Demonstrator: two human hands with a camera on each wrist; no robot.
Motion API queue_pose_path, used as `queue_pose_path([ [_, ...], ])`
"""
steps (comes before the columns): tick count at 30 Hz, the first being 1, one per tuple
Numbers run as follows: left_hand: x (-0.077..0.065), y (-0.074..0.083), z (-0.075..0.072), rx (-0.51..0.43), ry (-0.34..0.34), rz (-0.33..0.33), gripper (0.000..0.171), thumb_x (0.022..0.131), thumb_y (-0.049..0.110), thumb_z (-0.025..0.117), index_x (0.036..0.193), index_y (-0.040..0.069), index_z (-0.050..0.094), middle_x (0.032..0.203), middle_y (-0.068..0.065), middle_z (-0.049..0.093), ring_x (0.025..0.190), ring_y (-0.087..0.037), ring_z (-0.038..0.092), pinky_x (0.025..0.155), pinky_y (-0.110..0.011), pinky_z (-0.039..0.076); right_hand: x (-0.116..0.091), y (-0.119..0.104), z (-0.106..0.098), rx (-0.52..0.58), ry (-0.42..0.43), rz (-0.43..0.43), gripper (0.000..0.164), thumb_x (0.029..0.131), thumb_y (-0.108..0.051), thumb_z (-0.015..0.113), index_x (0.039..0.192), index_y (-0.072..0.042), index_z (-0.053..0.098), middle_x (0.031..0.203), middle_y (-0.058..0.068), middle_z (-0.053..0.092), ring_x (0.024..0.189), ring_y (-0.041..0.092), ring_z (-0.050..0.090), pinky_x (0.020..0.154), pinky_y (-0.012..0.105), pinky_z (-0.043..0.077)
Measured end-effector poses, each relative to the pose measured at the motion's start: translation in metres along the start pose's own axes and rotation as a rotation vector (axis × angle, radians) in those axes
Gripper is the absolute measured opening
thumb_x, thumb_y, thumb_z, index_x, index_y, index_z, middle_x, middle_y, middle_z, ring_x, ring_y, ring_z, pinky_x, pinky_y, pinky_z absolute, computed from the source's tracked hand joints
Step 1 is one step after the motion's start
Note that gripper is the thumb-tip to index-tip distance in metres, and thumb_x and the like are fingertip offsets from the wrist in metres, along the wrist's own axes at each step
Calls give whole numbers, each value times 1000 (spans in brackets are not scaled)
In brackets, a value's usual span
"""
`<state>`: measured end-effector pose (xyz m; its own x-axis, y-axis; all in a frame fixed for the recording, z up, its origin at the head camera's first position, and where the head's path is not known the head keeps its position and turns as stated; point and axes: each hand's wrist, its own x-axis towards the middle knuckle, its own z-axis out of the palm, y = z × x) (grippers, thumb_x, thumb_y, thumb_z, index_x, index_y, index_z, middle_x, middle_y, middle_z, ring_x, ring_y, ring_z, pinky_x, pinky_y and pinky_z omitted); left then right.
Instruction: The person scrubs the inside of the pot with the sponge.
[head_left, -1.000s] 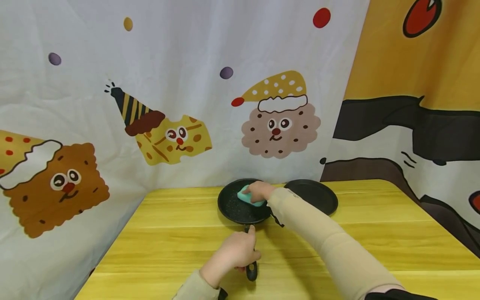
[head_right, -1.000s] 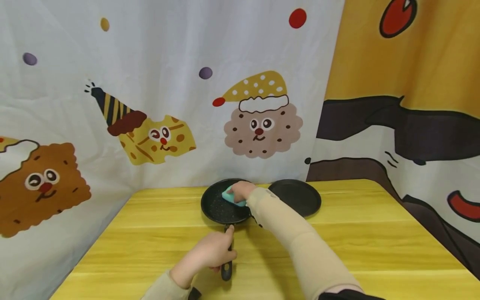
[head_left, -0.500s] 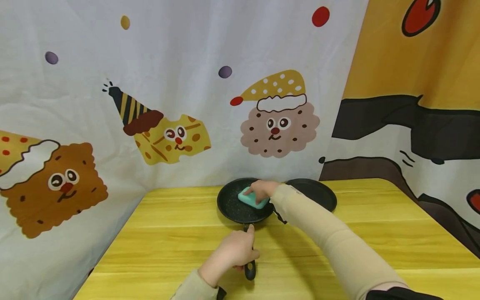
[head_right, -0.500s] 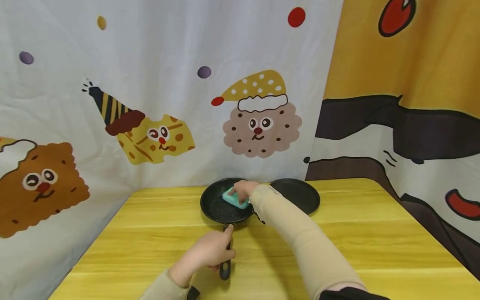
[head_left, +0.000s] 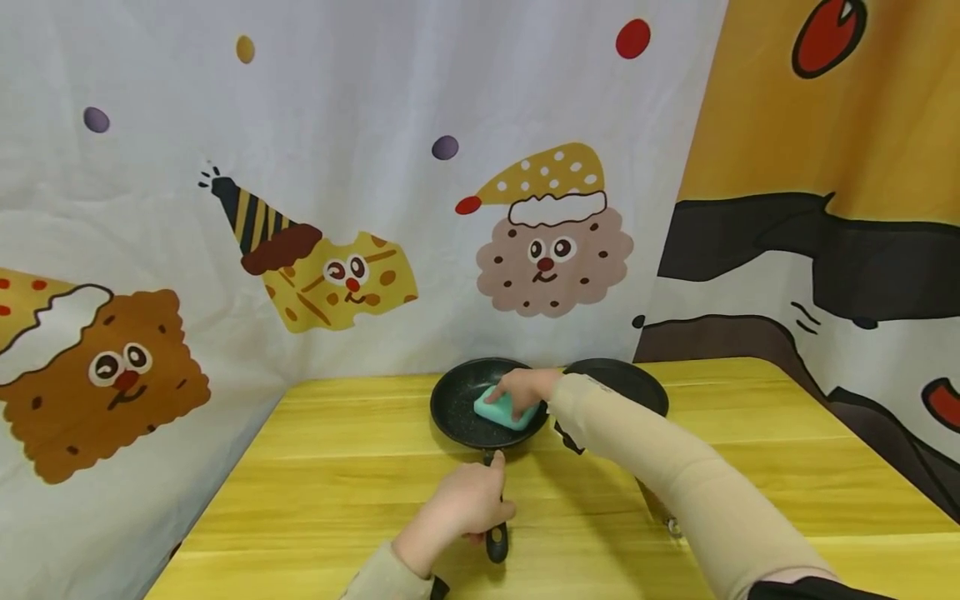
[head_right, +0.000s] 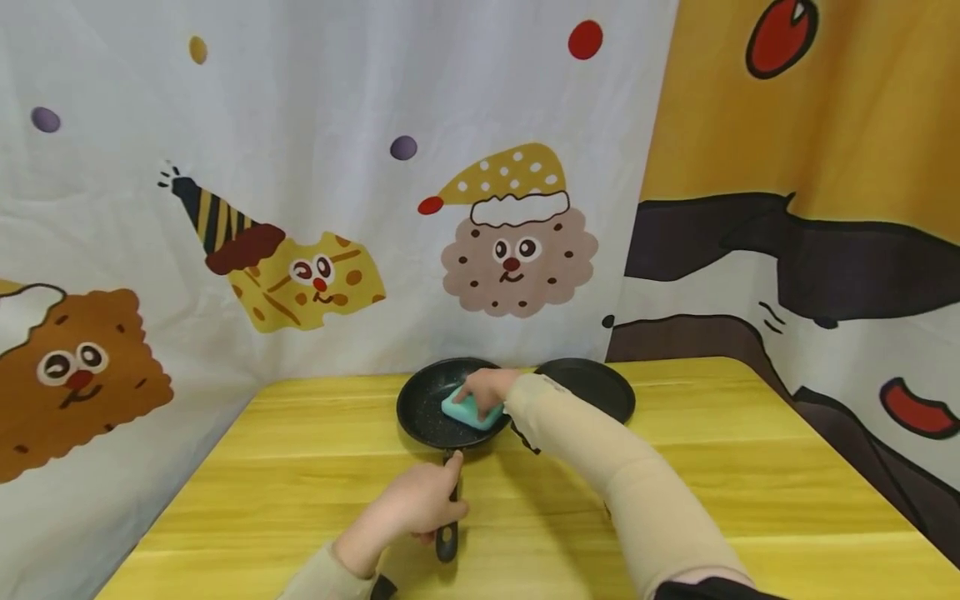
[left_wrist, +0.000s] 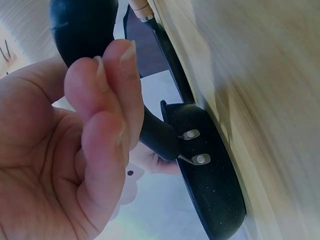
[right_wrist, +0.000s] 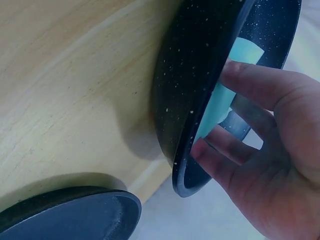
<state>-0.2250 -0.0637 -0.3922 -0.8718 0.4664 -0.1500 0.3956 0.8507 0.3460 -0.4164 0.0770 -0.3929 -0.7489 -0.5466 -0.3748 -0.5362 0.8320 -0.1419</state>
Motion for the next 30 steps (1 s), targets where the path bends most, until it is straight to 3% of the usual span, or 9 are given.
queue_pose_path([
  [8, 0, 1, -2, -54, -8, 8, 74, 91, 30, 66, 145, -9, 35, 40, 6, 51, 31, -8, 50, 40, -23, 43, -5, -3, -3, -20, -31, -18, 62, 86, -18, 76, 140, -38, 52, 152, 5, 37, 100, 16, 50, 55, 25, 39],
  [12, 1, 1, -2, -73, -10, 7, 76, 90, 32, 68, 145, -9, 34, 40, 5, 51, 32, -8, 51, 44, -22, 45, -8, -5, -7, -16, -42, -35, 61, 86, -19, 76, 139, -35, 53, 151, 2, 40, 124, 19, 47, 76, 26, 46],
  [15, 1, 1, -1, -68, -12, 3, 77, 90, 33, 68, 145, -9, 34, 40, 6, 51, 32, -8, 51, 46, -21, 45, -10, -6, -8, -7, -56, -44, 60, 85, -20, 77, 139, -35, 54, 148, -2, 43, 136, 21, 38, 96, 29, 44],
  [18, 2, 1, 0, -65, -17, 1, 77, 90, 33, 68, 145, -9, 34, 40, 6, 52, 33, -8, 52, 47, -21, 45, -11, -8, -7, 6, -72, -40, 59, 85, -21, 77, 137, -35, 55, 147, -5, 45, 137, 20, 37, 101, 32, 43],
  [21, 3, 1, 1, -61, -17, 7, 77, 90, 33, 68, 145, -9, 35, 40, 6, 51, 33, -8, 53, 48, -20, 45, -11, -9, -6, 8, -86, -46, 59, 84, -21, 78, 136, -35, 57, 145, -7, 47, 135, 17, 39, 97, 29, 45],
  [23, 3, 0, 2, -57, -15, 15, 77, 90, 33, 68, 145, -10, 35, 40, 7, 51, 34, -7, 53, 48, -20, 45, -11, -11, -5, 7, -102, -55, 59, 83, -21, 79, 136, -35, 57, 144, -7, 48, 126, 13, 47, 87, 26, 48],
  [25, 2, 0, 2, -61, -12, 22, 77, 90, 32, 68, 145, -10, 34, 40, 8, 51, 33, -7, 53, 47, -20, 45, -11, -12, -6, 19, -127, -61, 60, 83, -19, 78, 137, -35, 56, 144, -6, 48, 96, 9, 57, 70, 25, 47],
  [27, 2, -1, 1, -71, -13, 26, 76, 90, 31, 67, 145, -11, 33, 40, 8, 51, 33, -7, 53, 46, -20, 45, -11, -14, -7, 44, -166, -54, 62, 84, -16, 77, 138, -36, 55, 147, -4, 45, 65, 7, 48, 58, 27, 41],
  [30, 1, 0, -1, -82, -16, 31, 76, 91, 29, 67, 145, -11, 32, 40, 7, 51, 33, -8, 53, 43, -21, 45, -9, -16, -10, 80, -230, -42, 66, 86, -11, 75, 140, -39, 51, 151, -3, 39, 45, 11, 24, 53, 31, 33],
])
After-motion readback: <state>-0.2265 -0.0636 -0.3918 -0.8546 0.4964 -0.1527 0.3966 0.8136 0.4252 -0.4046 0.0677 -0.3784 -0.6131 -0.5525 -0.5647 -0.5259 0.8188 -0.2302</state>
